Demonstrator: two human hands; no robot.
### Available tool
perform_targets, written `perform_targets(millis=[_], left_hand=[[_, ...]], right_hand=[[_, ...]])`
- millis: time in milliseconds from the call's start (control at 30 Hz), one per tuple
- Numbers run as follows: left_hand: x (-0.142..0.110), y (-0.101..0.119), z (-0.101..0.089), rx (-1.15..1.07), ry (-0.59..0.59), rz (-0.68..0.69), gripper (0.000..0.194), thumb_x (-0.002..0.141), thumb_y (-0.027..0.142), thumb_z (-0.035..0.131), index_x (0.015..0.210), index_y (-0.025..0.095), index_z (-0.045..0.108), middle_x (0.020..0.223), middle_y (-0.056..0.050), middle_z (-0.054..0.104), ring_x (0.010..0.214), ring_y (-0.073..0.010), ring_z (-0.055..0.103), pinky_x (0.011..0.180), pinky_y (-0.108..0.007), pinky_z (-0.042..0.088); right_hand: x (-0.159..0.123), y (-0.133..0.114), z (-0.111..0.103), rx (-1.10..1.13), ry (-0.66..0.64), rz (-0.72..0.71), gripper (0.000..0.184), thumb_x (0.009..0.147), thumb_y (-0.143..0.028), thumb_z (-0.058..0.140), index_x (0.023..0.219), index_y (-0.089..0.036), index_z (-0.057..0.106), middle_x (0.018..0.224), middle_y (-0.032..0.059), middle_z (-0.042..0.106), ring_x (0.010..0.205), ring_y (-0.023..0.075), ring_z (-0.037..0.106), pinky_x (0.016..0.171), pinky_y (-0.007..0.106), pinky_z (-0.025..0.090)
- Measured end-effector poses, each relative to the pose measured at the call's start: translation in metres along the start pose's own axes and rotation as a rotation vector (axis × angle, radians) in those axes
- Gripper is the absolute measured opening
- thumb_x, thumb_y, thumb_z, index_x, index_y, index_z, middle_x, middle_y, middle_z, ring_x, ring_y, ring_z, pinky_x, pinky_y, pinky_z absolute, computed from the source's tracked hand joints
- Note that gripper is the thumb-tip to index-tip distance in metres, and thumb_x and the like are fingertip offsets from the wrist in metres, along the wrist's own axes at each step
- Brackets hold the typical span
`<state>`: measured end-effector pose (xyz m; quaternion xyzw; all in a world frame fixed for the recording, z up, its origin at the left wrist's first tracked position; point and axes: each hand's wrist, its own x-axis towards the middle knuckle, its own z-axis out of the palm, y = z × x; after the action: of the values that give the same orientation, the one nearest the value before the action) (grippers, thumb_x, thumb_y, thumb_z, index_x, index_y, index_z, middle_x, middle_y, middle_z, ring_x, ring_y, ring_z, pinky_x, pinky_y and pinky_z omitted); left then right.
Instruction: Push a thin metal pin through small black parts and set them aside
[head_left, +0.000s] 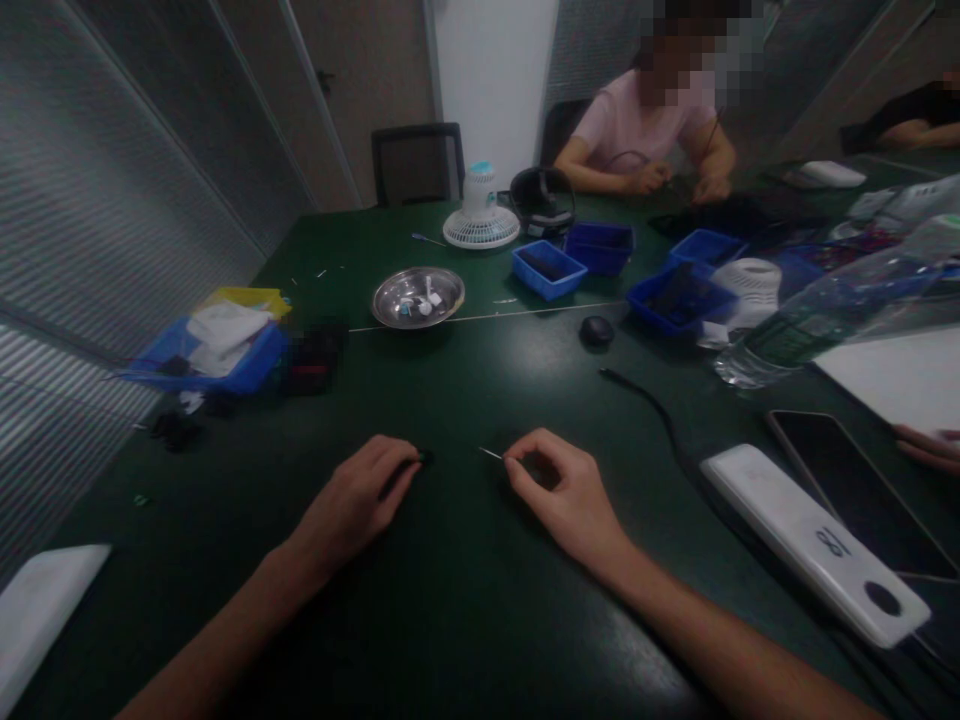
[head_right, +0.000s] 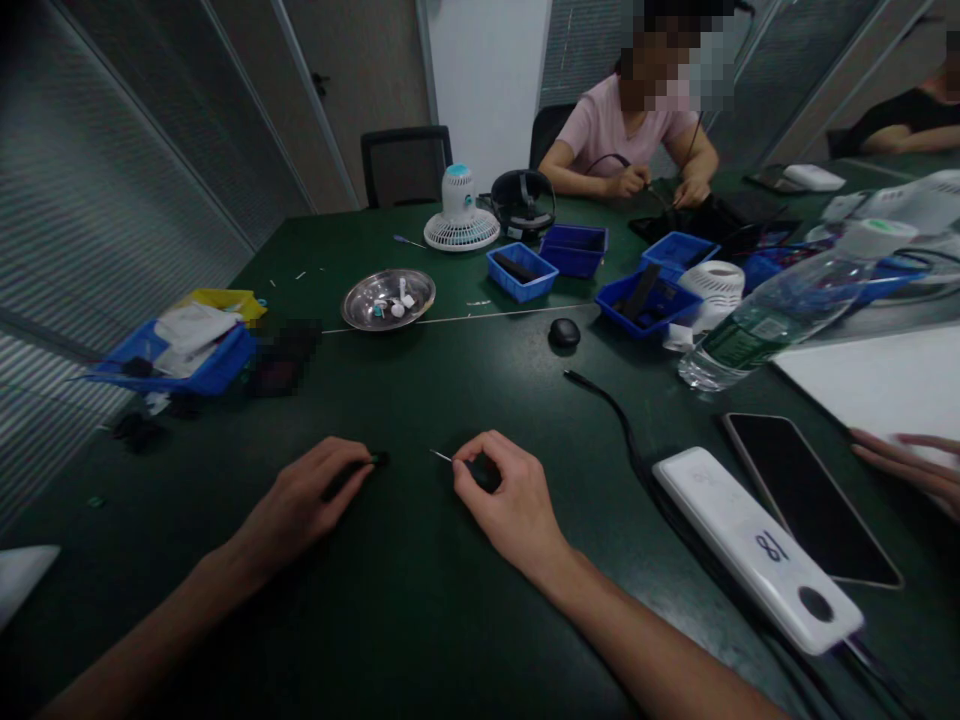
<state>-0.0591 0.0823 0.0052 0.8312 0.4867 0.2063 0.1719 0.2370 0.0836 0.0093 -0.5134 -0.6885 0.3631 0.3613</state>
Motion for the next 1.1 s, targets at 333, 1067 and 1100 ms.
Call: perform_targets(millis=[333,1067,1100], left_hand=[[0.04,0.038,0.038,-0.233,-0.055,0.046,0.014,0.101,0.017,0.058,0.113,0.024,0.061,0.111,-0.006,0.066,0.104,-0.0211,0.063,0.091,-0.039,0.055],[0.036,0.032,0.035,-0.325,-0.097,-0.021,0.035,0.103,0.015,0.057,0.135,0.029,0.057,0.125,-0.003,0.065,0.117,-0.0182,0.063,0.103,-0.037,0.052],[0.036,0.033,0.034,-0.331,-0.114,-0.009,0.034,0.103,0.016,0.058,0.135,0.029,0.057,0.126,-0.003,0.065,0.118,-0.0182,0.062,0.104,-0.037,0.052]], right_hand=[[0.0,-0.001,0.001,-0.063,0.019,-0.038,0.007,0.091,-0.021,0.063,0.085,-0.023,0.067,0.082,-0.0006,0.066,0.074,0.0171,0.061,0.069,0.031,0.043],[-0.001,-0.001,0.004,-0.097,-0.027,-0.094,0.008,0.087,-0.013,0.064,0.084,-0.021,0.065,0.083,-0.0009,0.063,0.074,0.0153,0.061,0.07,0.029,0.042],[-0.001,-0.002,0.004,-0.094,-0.031,-0.094,0.008,0.087,-0.013,0.065,0.084,-0.021,0.065,0.084,-0.0009,0.064,0.074,0.0152,0.061,0.07,0.029,0.042]])
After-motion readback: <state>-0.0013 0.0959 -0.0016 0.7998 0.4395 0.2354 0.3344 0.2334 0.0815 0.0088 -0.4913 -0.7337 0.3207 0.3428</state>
